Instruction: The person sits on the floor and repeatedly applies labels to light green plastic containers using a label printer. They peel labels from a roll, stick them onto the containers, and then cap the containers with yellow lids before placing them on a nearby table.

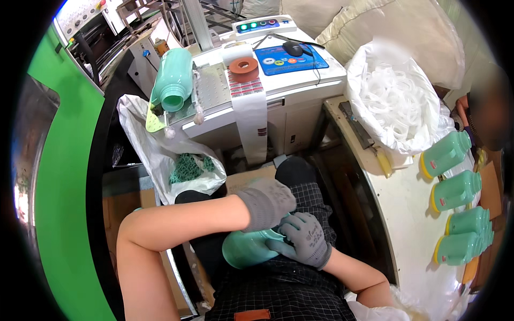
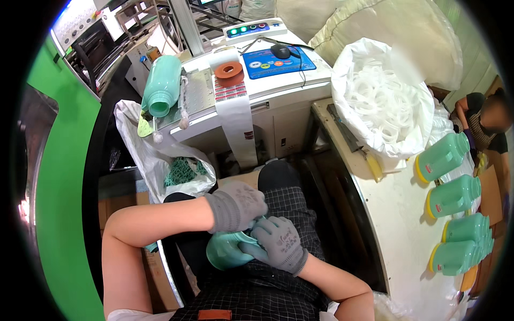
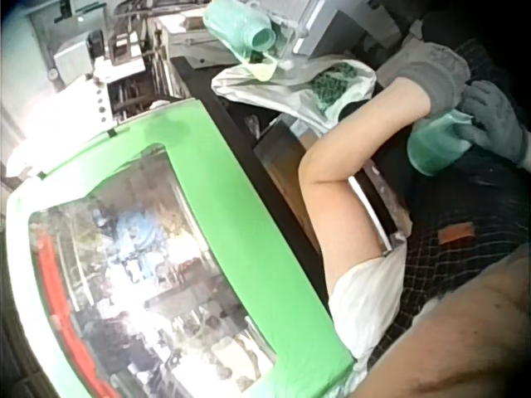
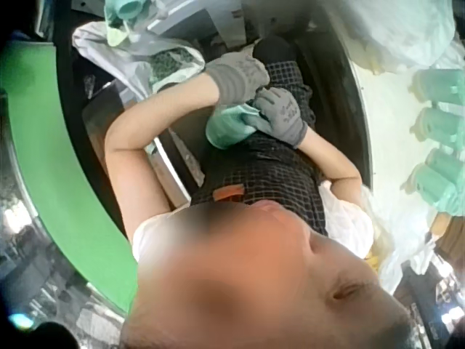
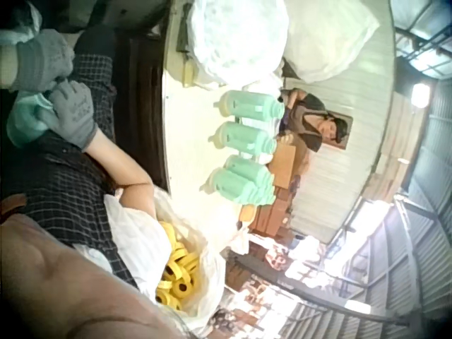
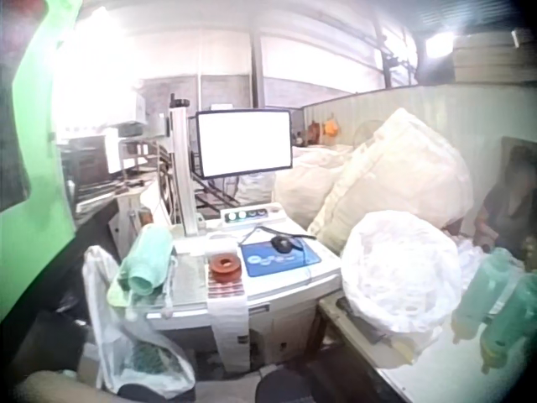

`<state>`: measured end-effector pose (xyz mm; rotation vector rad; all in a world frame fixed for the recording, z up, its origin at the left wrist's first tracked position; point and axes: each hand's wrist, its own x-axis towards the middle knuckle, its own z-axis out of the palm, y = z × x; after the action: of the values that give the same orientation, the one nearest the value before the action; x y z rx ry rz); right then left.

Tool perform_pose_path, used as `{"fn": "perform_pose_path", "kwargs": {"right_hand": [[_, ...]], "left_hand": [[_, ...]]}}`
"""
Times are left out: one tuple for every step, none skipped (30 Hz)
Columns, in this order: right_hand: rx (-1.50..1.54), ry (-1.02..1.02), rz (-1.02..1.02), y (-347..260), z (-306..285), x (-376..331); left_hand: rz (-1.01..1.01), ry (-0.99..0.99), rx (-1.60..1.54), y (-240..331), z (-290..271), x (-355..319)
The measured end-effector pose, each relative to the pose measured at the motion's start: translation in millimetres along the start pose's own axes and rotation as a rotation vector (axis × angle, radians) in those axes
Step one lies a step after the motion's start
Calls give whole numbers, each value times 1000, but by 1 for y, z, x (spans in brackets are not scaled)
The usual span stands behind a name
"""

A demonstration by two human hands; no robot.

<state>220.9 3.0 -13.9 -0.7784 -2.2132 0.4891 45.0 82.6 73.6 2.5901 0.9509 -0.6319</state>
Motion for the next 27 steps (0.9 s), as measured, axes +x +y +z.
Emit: {"fn": "perform_pose_path", "kwargs": {"right_hand": [[2, -3, -3, 3, -2, -1], [11, 10, 20, 5, -2, -2], [18, 23, 44, 7, -1, -3], [24, 38, 67, 10, -1, -6], [28, -4, 128, 16, -4, -10], [35, 5, 130, 21, -6, -16], [41, 22, 131, 26, -10, -22], [53, 39, 126, 32, -14, -23], [154, 63, 138, 32, -26, -21], [231, 175, 126, 41, -28, -25], [233, 309, 219, 50, -30, -25], [234, 439, 316, 57, -30, -24], [371, 522, 459, 65, -28, -9], [510, 597, 603, 78, -25, 15], [599, 561, 657, 94, -22, 33], [688, 525, 705, 113, -17, 50], [819, 504, 711, 128, -10, 70], [944, 486, 722, 141, -1, 87], [1082, 469, 756, 153, 3, 101], [1236, 441, 785, 160, 8, 112], [1188, 441, 821, 157, 20, 124], [1144, 440, 856, 155, 31, 132], [1077, 393, 827, 160, 41, 132], [1146, 314, 852, 159, 44, 134], [1201, 239, 883, 162, 40, 133], [1251, 161, 906, 165, 35, 134], [1240, 42, 951, 168, 30, 134]], "left_hand": [[22, -5, 39, 5, -7, 5], [45, -9, 79, 8, -11, 10], [78, -5, 109, 4, -3, 22], [80, 28, 26, -1, -1, 32], [83, 61, -56, -8, 0, 42], [89, 95, -138, -15, 0, 50], [98, 121, -418, -27, -4, 53], [18, 319, -735, -41, 14, 61], [-57, 522, -1046, -62, 52, 81], [-139, 728, -1353, -90, 86, 100], [-242, 949, -1490, -123, 116, 117], [-349, 1175, -1620, -157, 147, 131], [-726, 1114, -1355, -200, 172, 137], [-1073, 1018, -1061, -240, 188, 133], [-1045, 979, -1055, -259, 195, 129], [-1015, 947, -1048, -275, 197, 124], [-970, 924, -1033, -285, 189, 126], [-841, 910, -1218, -281, 179, 129], [-693, 871, -1404, -262, 165, 129], [-556, 824, -1578, -239, 153, 118], [-466, 768, -1656, -217, 147, 100], [-318, 822, -1726, -192, 145, 85], [-256, 828, -1802, -169, 140, 66], [-200, 842, -1885, -149, 134, 47], [-231, 804, -1886, -137, 127, 36], [-254, 773, -1885, -129, 117, 27], [-274, 739, -1883, -123, 115, 23]]}}
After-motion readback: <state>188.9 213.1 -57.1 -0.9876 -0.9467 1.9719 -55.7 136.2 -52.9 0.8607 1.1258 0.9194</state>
